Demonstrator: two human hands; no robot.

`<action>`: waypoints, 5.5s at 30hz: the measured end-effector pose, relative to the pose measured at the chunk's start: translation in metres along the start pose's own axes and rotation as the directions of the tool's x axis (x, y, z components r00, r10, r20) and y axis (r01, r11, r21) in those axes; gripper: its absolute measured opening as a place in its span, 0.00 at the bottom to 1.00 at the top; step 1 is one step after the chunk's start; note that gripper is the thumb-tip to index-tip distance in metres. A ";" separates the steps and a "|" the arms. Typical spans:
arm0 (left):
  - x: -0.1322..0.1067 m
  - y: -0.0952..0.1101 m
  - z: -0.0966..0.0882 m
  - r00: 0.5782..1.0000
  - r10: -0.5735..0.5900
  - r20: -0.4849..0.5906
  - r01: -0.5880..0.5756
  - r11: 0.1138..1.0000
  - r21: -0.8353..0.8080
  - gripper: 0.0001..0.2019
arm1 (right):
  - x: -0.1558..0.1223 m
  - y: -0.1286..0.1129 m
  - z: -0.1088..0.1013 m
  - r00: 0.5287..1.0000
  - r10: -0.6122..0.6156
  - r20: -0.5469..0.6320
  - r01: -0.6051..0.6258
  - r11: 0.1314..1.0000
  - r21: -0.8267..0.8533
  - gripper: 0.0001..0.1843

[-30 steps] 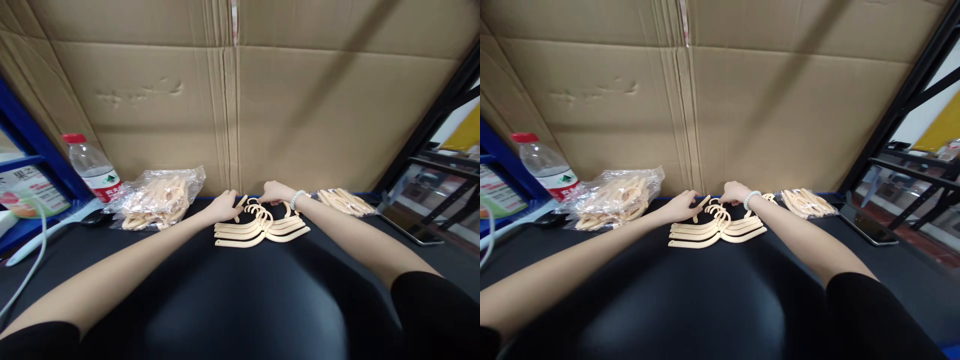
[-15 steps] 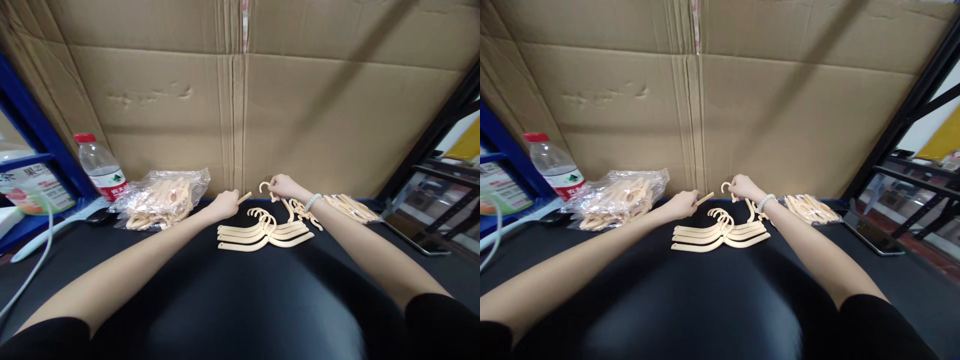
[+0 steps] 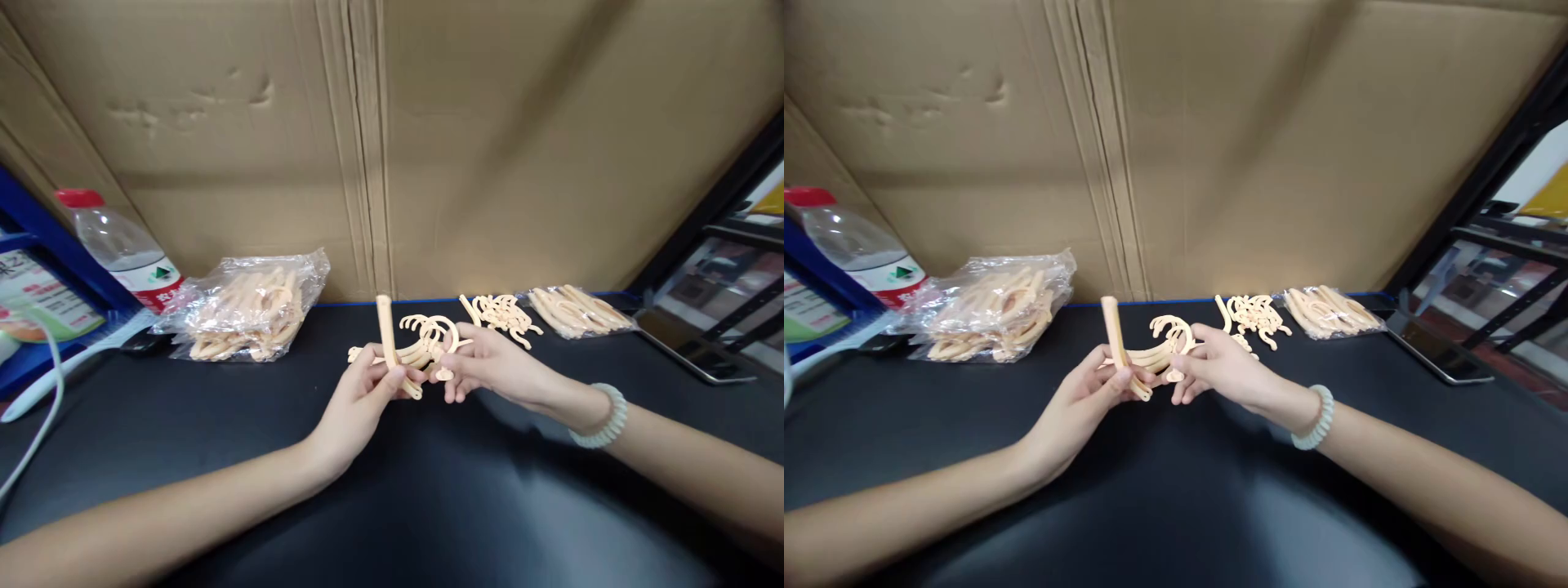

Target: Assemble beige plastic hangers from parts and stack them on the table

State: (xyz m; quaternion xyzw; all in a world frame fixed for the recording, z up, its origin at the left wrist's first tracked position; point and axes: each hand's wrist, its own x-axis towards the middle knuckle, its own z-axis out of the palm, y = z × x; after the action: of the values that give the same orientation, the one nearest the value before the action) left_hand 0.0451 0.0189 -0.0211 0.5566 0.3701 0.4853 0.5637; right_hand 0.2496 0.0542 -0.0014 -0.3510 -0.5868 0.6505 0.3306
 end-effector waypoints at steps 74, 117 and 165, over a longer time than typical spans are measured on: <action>-0.019 -0.015 0.005 0.964 0.231 -0.128 -0.206 0.961 0.184 0.05 | -0.011 0.036 0.025 0.970 -0.235 -0.067 0.238 0.970 0.041 0.10; -0.009 -0.008 0.007 0.987 -0.155 -0.041 0.149 0.982 -0.120 0.13 | 0.031 0.015 -0.102 0.744 -0.591 0.311 0.313 -0.103 -0.944 0.11; -0.006 -0.007 0.002 0.989 -0.097 0.113 0.108 0.990 -0.090 0.07 | -0.011 0.029 0.023 0.951 -0.310 -0.001 0.308 0.947 -0.092 0.05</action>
State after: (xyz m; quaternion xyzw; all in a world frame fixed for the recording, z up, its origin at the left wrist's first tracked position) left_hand 0.0467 0.0130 -0.0282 0.5345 0.3433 0.4421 0.6332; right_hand 0.2352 0.0298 -0.0284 -0.2746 -0.6609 0.5604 0.4168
